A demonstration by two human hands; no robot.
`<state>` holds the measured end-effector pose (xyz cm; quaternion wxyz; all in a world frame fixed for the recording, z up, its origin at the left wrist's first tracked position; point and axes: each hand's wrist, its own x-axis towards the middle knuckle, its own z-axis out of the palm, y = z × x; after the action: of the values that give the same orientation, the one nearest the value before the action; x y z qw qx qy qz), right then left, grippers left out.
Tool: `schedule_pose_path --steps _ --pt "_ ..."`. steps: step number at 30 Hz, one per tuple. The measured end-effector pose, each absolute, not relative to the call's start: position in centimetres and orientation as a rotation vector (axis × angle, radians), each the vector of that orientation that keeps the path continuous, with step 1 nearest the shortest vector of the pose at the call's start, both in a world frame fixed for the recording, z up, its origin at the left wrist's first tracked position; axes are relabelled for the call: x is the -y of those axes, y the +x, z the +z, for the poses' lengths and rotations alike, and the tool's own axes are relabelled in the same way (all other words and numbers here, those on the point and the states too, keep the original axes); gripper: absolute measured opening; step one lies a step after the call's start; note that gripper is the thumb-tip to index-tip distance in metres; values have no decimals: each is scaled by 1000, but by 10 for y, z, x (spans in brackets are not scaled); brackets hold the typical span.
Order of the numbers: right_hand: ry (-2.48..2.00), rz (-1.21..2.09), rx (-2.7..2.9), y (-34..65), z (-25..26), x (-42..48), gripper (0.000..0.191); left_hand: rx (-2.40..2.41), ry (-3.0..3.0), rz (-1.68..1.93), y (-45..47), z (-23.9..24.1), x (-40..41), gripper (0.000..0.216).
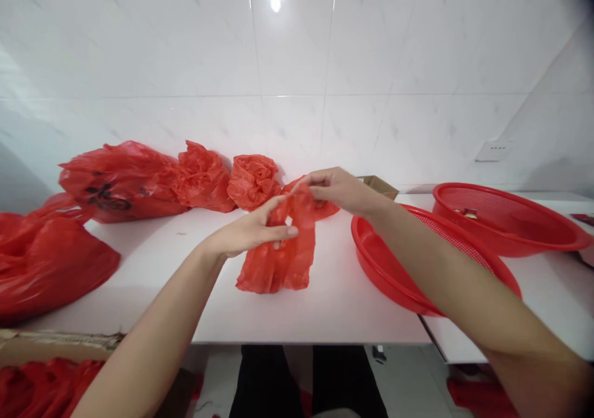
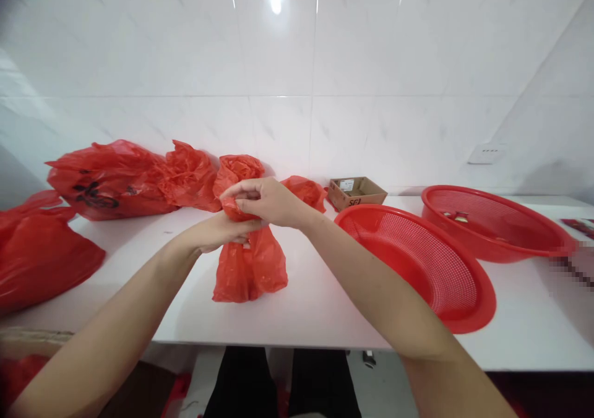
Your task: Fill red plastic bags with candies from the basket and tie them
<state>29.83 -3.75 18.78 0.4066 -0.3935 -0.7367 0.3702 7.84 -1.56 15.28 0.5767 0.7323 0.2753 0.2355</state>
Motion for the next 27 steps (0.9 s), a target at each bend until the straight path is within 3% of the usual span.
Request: schedule_pose_path --steps 7,14,21,24,27 --pt "-852 781 1854 255 164 24 37 -878 1627 636 90 148 0 37" --pt "-849 865 1803 272 131 17 21 -730 1418 602 79 136 -4 43" --pt "-713 685 1851 260 151 66 12 -656 1675 581 69 145 2 19" --pt "-783 704 1719 258 136 52 18 -694 1872 510 71 148 8 7" --pt "-894 886 1668 255 111 29 28 -745 2058 537 77 140 12 15"
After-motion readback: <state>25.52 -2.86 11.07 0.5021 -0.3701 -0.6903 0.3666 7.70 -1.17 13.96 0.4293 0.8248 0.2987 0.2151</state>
